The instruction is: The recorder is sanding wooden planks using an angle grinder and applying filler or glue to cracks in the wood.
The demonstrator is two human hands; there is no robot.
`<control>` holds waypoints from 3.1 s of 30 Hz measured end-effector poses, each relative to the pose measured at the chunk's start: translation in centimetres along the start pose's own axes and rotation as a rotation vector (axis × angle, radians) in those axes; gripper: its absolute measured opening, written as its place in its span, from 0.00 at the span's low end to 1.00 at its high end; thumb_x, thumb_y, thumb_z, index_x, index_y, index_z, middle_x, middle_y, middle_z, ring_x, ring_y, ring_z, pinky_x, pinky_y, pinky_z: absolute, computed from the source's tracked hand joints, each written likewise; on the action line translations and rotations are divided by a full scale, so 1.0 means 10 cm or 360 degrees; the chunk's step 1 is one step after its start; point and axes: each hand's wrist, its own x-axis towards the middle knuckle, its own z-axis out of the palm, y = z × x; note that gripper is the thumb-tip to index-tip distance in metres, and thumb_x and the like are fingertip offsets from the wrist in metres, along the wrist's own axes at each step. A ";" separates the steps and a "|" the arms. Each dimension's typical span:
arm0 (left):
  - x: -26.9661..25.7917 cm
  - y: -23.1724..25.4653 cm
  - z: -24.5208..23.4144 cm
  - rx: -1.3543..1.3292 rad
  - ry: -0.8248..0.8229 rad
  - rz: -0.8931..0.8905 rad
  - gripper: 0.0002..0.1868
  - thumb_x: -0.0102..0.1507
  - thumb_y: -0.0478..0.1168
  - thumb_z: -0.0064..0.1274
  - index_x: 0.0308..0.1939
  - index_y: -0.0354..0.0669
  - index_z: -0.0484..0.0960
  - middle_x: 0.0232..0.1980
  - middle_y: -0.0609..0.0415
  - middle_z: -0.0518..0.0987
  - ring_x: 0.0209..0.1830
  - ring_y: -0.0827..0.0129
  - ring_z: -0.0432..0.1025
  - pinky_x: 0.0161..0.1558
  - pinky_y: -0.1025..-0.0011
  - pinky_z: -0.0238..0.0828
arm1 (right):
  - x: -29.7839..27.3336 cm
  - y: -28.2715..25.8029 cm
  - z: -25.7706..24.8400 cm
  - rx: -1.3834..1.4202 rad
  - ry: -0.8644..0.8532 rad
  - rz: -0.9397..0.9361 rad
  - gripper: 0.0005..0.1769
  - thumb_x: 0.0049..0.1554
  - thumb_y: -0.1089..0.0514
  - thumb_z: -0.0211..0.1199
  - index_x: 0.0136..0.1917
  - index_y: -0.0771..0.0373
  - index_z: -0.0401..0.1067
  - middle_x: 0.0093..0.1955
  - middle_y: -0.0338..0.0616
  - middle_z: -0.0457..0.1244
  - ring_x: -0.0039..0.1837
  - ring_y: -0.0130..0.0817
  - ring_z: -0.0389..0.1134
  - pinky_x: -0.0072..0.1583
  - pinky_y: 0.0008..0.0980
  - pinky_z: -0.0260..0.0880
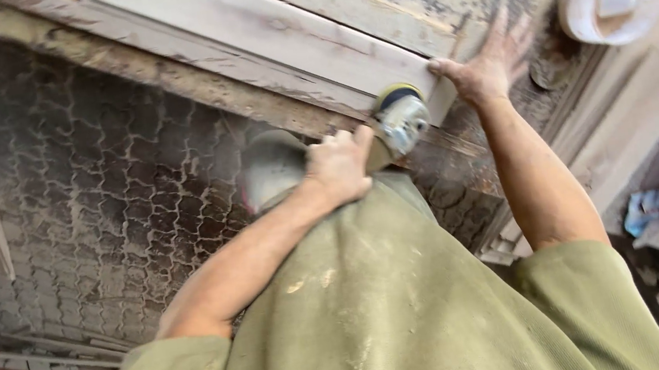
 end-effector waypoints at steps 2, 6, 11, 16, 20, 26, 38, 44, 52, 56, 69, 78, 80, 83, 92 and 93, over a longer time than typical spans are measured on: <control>0.02 0.03 0.04 0.0035 0.0107 0.0073 0.41 0.47 0.58 0.67 0.54 0.42 0.62 0.43 0.44 0.76 0.41 0.53 0.77 0.33 0.55 0.79 | 0.03 0.01 0.03 -0.0011 0.0040 0.0030 0.87 0.37 0.25 0.82 0.88 0.50 0.27 0.89 0.61 0.22 0.88 0.57 0.21 0.81 0.70 0.22; -0.10 -0.66 -0.23 -0.0122 -0.0321 -0.0218 0.32 0.57 0.46 0.60 0.58 0.38 0.61 0.46 0.40 0.75 0.41 0.56 0.77 0.30 0.64 0.84 | -0.02 0.00 -0.03 -0.0029 0.0015 0.0012 0.87 0.36 0.24 0.82 0.87 0.54 0.30 0.89 0.60 0.23 0.89 0.57 0.21 0.82 0.68 0.24; -0.38 -1.84 -0.48 -0.0362 0.0141 -0.0748 0.43 0.55 0.47 0.61 0.66 0.36 0.55 0.45 0.37 0.75 0.39 0.50 0.76 0.35 0.54 0.79 | 0.00 -0.11 -0.05 -0.0136 0.0013 0.0123 0.89 0.31 0.22 0.78 0.88 0.55 0.31 0.88 0.62 0.25 0.88 0.57 0.23 0.82 0.66 0.26; -0.62 -2.52 -1.00 -0.0955 0.0324 -0.1194 0.50 0.51 0.42 0.58 0.73 0.39 0.50 0.46 0.43 0.77 0.36 0.54 0.78 0.40 0.56 0.79 | 0.14 0.07 0.09 -0.0094 0.0057 0.0000 0.89 0.32 0.20 0.78 0.88 0.55 0.31 0.88 0.64 0.24 0.88 0.58 0.23 0.83 0.62 0.28; -0.61 -2.95 -0.88 -0.1002 0.0571 -0.1260 0.53 0.52 0.44 0.60 0.76 0.36 0.51 0.48 0.46 0.79 0.38 0.58 0.78 0.43 0.57 0.79 | 0.04 -0.02 0.00 -0.0113 0.0037 0.0061 0.90 0.31 0.21 0.78 0.88 0.56 0.29 0.88 0.63 0.24 0.88 0.58 0.24 0.82 0.65 0.27; -0.48 -2.79 0.09 -0.0163 0.0841 -0.0739 0.59 0.51 0.53 0.72 0.71 0.22 0.52 0.44 0.34 0.77 0.39 0.46 0.76 0.45 0.50 0.78 | -0.08 -0.19 -0.14 -0.0072 -0.0013 0.0158 0.88 0.31 0.24 0.78 0.88 0.51 0.28 0.88 0.60 0.24 0.88 0.56 0.23 0.80 0.68 0.24; -0.03 -0.01 0.15 -0.0012 -0.0099 -0.0092 0.41 0.51 0.55 0.66 0.57 0.38 0.63 0.42 0.41 0.76 0.40 0.54 0.76 0.31 0.58 0.77 | -0.06 0.12 0.07 0.0076 0.0134 -0.0220 0.78 0.40 0.24 0.79 0.85 0.60 0.40 0.86 0.66 0.29 0.87 0.62 0.23 0.81 0.62 0.23; -0.22 -0.82 -0.71 -0.0697 0.0129 -0.1147 0.50 0.53 0.44 0.57 0.75 0.36 0.48 0.47 0.40 0.78 0.38 0.55 0.78 0.39 0.58 0.82 | 0.01 0.59 0.19 0.0142 0.0247 -0.0555 0.67 0.48 0.36 0.79 0.85 0.63 0.44 0.85 0.70 0.34 0.85 0.65 0.31 0.81 0.55 0.33; -0.07 -1.21 -0.77 -0.1080 0.0475 -0.1228 0.53 0.50 0.40 0.59 0.74 0.33 0.46 0.49 0.43 0.76 0.35 0.61 0.77 0.38 0.62 0.80 | -0.25 1.21 0.24 0.0559 0.0424 -0.0530 0.45 0.58 0.46 0.75 0.79 0.63 0.58 0.82 0.65 0.48 0.84 0.57 0.47 0.81 0.50 0.47; 0.07 -0.47 -0.49 -0.0449 0.0025 -0.0883 0.44 0.53 0.45 0.60 0.67 0.37 0.54 0.47 0.39 0.74 0.34 0.57 0.76 0.30 0.61 0.81 | -0.35 1.12 0.16 0.0769 0.0459 -0.0432 0.39 0.59 0.50 0.73 0.77 0.64 0.62 0.80 0.61 0.52 0.82 0.53 0.51 0.80 0.46 0.50; 0.18 -0.86 -0.45 -0.0310 -0.0266 -0.0483 0.41 0.60 0.45 0.51 0.72 0.34 0.52 0.46 0.41 0.78 0.41 0.55 0.81 0.37 0.59 0.86 | -0.31 -0.06 0.29 0.0444 0.0330 -0.0617 0.23 0.66 0.57 0.65 0.72 0.63 0.67 0.61 0.56 0.62 0.63 0.46 0.65 0.64 0.37 0.71; -0.82 -3.33 -1.14 -0.1074 0.0955 -0.1282 0.34 0.54 0.45 0.62 0.60 0.42 0.65 0.42 0.43 0.81 0.36 0.52 0.78 0.40 0.53 0.77 | -0.57 -2.01 0.86 0.0079 0.0318 -0.1303 0.31 0.58 0.50 0.70 0.70 0.62 0.66 0.69 0.58 0.62 0.70 0.55 0.62 0.72 0.49 0.64; -1.26 -3.74 -1.02 -0.1813 0.0921 -0.1641 0.50 0.48 0.39 0.57 0.71 0.41 0.48 0.39 0.44 0.81 0.28 0.57 0.78 0.35 0.53 0.82 | -0.62 -2.55 0.96 0.0090 0.0296 -0.1499 0.36 0.54 0.49 0.71 0.72 0.60 0.65 0.70 0.56 0.62 0.70 0.55 0.62 0.70 0.47 0.63; -1.82 -4.16 -0.49 -0.1846 0.0963 -0.1720 0.45 0.53 0.35 0.60 0.70 0.36 0.54 0.42 0.43 0.79 0.29 0.62 0.77 0.35 0.56 0.79 | -0.68 -3.48 0.99 0.0052 0.0090 -0.1537 0.45 0.51 0.47 0.74 0.74 0.64 0.61 0.71 0.62 0.59 0.70 0.58 0.58 0.66 0.50 0.62; -2.53 -4.28 2.13 -0.2673 0.1051 -0.2263 0.43 0.57 0.41 0.64 0.72 0.43 0.58 0.52 0.50 0.73 0.46 0.59 0.71 0.39 0.48 0.74 | 0.41 -3.77 1.19 -0.0617 -0.0686 -0.1102 0.39 0.50 0.30 0.72 0.59 0.62 0.71 0.47 0.55 0.70 0.49 0.47 0.71 0.50 0.45 0.76; -2.62 -4.31 2.30 -0.2716 0.1042 -0.2264 0.43 0.57 0.41 0.64 0.72 0.43 0.58 0.52 0.50 0.73 0.46 0.59 0.71 0.39 0.48 0.74 | 0.12 -3.73 0.99 -0.0657 -0.0680 -0.1104 0.39 0.50 0.30 0.72 0.59 0.62 0.71 0.47 0.55 0.70 0.49 0.47 0.71 0.50 0.45 0.76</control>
